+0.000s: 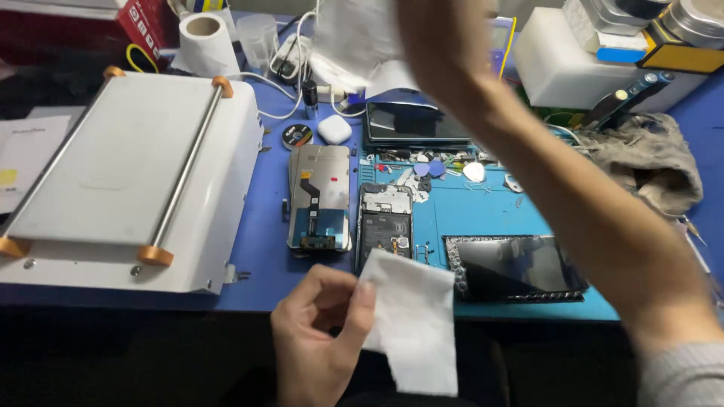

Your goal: Cleaning a mobile phone screen with a cloth and liquid cleaner

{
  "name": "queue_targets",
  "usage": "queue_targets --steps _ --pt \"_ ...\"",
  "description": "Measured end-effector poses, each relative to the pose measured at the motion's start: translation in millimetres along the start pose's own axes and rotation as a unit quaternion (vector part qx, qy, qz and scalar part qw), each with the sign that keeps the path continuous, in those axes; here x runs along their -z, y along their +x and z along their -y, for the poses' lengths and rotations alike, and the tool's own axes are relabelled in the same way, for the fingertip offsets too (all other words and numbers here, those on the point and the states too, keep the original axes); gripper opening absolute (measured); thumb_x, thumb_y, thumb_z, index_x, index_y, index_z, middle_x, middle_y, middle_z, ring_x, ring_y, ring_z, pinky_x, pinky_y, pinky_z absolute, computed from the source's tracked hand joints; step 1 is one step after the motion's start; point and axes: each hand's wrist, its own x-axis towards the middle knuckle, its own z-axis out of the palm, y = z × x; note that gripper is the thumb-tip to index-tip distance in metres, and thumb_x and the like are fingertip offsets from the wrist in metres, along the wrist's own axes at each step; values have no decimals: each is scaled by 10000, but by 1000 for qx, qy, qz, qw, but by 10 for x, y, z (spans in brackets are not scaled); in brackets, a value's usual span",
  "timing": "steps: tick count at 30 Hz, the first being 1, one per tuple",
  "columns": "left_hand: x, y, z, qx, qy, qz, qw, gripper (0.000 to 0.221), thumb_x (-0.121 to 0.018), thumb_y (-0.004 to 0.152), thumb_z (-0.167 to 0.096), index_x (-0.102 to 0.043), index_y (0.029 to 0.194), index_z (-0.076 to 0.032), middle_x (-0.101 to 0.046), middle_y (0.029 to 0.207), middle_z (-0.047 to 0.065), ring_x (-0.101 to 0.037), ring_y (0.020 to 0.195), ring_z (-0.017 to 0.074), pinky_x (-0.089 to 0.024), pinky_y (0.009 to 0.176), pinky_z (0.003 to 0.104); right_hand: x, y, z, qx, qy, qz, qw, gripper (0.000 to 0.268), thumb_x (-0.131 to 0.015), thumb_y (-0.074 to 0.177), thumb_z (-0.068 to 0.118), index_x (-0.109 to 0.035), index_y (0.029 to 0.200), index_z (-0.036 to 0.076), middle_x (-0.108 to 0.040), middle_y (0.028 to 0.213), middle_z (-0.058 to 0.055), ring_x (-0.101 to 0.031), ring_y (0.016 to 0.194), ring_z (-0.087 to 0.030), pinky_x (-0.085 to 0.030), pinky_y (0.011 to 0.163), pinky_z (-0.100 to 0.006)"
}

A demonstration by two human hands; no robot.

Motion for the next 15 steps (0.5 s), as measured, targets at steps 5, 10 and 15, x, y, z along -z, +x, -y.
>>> queue_targets --steps 5,10,15 --pt "-292 36 -12 37 -32 54 997 254 -733 950 -207 -570 783 -106 -625 596 -23 -550 536 36 -475 484 231 2517 -1368 203 -43 244 210 946 801 -136 1005 696 -678 893 117 -708 902 -49 -661 840 -201 -561 897 -409" --pt "-640 -8 -18 -1 -30 137 990 278 -665 1011 -250 -505 819 -126 -512 578 -54 -400 517 20 -340 461 242 3069 -2636 525 -275 326 180 886 1026 -338 876 823 -590 1311 -71 -809 804 -171 -799 615 -188 -592 578 -256" --pt "-1070 -66 -72 -114 53 186 974 209 -640 1001 -229 -533 868 -108 -630 645 -43 -645 554 45 -481 418 216 3151 -2974 388 -188 249 262 913 861 -128 1017 747 -668 1239 114 -821 776 72 -774 588 -73 -567 548 -218"
